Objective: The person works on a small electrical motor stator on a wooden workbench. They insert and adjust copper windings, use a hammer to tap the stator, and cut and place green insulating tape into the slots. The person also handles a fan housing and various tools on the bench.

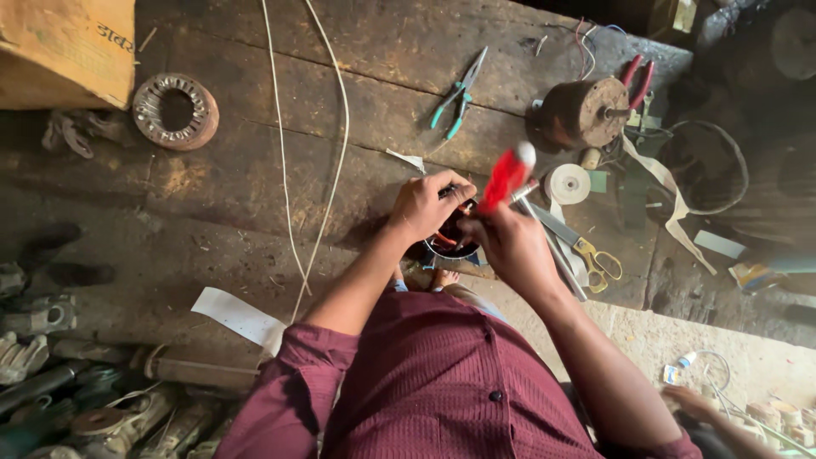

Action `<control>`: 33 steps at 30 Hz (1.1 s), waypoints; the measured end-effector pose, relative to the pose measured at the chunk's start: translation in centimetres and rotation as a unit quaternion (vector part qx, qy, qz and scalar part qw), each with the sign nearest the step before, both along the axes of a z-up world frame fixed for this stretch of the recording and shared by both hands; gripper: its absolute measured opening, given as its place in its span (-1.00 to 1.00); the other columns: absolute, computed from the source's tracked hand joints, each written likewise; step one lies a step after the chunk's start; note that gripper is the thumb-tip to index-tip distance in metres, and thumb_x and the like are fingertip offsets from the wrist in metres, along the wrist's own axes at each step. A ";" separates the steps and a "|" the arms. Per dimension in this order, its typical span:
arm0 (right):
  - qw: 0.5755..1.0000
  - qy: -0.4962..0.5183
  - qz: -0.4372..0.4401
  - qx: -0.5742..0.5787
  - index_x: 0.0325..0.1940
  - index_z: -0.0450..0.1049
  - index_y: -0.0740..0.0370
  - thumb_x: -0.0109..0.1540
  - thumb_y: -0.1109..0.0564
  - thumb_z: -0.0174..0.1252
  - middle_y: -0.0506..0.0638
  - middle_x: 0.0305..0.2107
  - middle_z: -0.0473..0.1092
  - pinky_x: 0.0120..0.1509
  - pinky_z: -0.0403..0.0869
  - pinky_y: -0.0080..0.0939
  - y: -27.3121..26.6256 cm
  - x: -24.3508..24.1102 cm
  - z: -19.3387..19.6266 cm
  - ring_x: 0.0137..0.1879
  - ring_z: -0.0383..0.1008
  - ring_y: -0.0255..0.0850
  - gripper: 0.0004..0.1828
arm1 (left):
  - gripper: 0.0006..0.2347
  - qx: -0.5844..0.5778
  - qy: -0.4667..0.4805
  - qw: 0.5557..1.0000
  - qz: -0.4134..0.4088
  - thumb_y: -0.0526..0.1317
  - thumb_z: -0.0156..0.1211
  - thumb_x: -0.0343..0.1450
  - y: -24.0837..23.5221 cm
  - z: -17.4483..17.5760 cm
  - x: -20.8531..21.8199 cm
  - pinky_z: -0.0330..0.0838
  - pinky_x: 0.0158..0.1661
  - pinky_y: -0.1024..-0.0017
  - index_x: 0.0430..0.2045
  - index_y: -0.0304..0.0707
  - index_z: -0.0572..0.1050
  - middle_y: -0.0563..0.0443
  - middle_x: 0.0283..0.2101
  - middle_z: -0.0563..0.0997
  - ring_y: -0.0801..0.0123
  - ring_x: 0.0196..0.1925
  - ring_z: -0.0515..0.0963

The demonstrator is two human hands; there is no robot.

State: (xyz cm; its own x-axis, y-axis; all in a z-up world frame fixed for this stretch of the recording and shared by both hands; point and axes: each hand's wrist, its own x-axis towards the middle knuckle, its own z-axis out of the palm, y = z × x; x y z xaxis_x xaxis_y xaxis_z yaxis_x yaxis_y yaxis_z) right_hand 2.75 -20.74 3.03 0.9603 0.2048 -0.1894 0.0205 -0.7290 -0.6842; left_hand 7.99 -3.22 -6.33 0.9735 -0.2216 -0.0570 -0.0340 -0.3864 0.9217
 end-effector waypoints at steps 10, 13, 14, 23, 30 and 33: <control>0.969 -0.161 0.034 0.184 -0.03 0.33 0.31 0.35 0.38 0.06 0.15 -0.04 0.53 0.20 0.57 -0.15 -7.4 -7.4 1.8 0.14 0.61 -0.05 -0.87 | -0.68 -0.098 0.053 0.994 0.005 0.00 -0.17 0.59 -1.0 -0.8 -1.2 0.60 -0.19 0.19 0.05 -0.11 0.47 -0.09 -0.05 0.71 0.11 -0.19 0.73; 0.941 -0.179 -0.016 0.287 0.05 0.27 0.37 0.40 0.45 -0.01 0.21 -0.03 0.49 0.33 0.55 -0.07 -8.5 -6.4 1.5 0.21 0.58 -0.02 -0.83 | -0.77 -0.127 -0.033 0.980 0.151 -0.17 -0.09 0.60 0.6 0.6 -3.8 0.53 0.04 0.23 0.08 -0.23 0.38 -0.15 0.05 0.64 0.15 0.04 0.66; 0.934 -0.176 -0.035 0.308 0.07 0.26 0.39 0.41 0.46 -0.02 0.22 -0.03 0.49 0.35 0.54 -0.04 -8.7 -6.1 1.6 0.21 0.57 -0.02 -0.82 | -0.81 -0.046 -0.098 0.979 0.173 -0.21 -0.03 0.57 1.2 1.2 -4.9 0.48 0.11 0.20 0.02 -0.23 0.43 -0.15 0.07 0.61 0.11 0.10 0.62; 0.965 -0.224 0.051 0.127 -0.02 0.48 0.26 0.33 0.38 0.17 0.10 -0.19 0.57 -0.04 0.56 -0.18 -6.2 -0.7 0.6 -0.10 0.64 -0.12 -0.83 | -0.73 0.172 -0.190 0.957 0.139 -0.28 0.22 0.36 -0.3 3.8 -10.2 0.28 0.22 -0.04 -0.06 -0.19 0.56 -0.26 0.28 0.40 -0.09 0.21 0.44; 0.944 -0.290 0.141 0.072 -0.02 0.48 0.22 0.29 0.31 0.25 0.13 -0.23 0.53 -0.08 0.46 -0.01 -4.9 1.4 -2.4 -0.15 0.54 0.10 -0.81 | -0.67 0.235 -0.167 0.944 0.159 -0.22 0.23 0.37 -2.9 2.2 -10.3 0.20 0.26 -0.12 0.01 -0.31 0.52 -0.37 0.33 0.31 -0.31 0.33 0.29; 0.942 -0.264 0.172 0.118 -0.01 0.46 0.25 0.31 0.30 0.22 0.12 -0.19 0.53 -0.05 0.48 0.01 -4.2 1.9 -3.0 -0.14 0.56 0.09 -0.83 | -0.66 0.255 -0.164 0.939 0.161 -0.21 0.23 0.37 -3.6 1.4 -9.6 0.20 0.27 -0.12 0.00 -0.34 0.48 -0.39 0.31 0.31 -0.30 0.33 0.29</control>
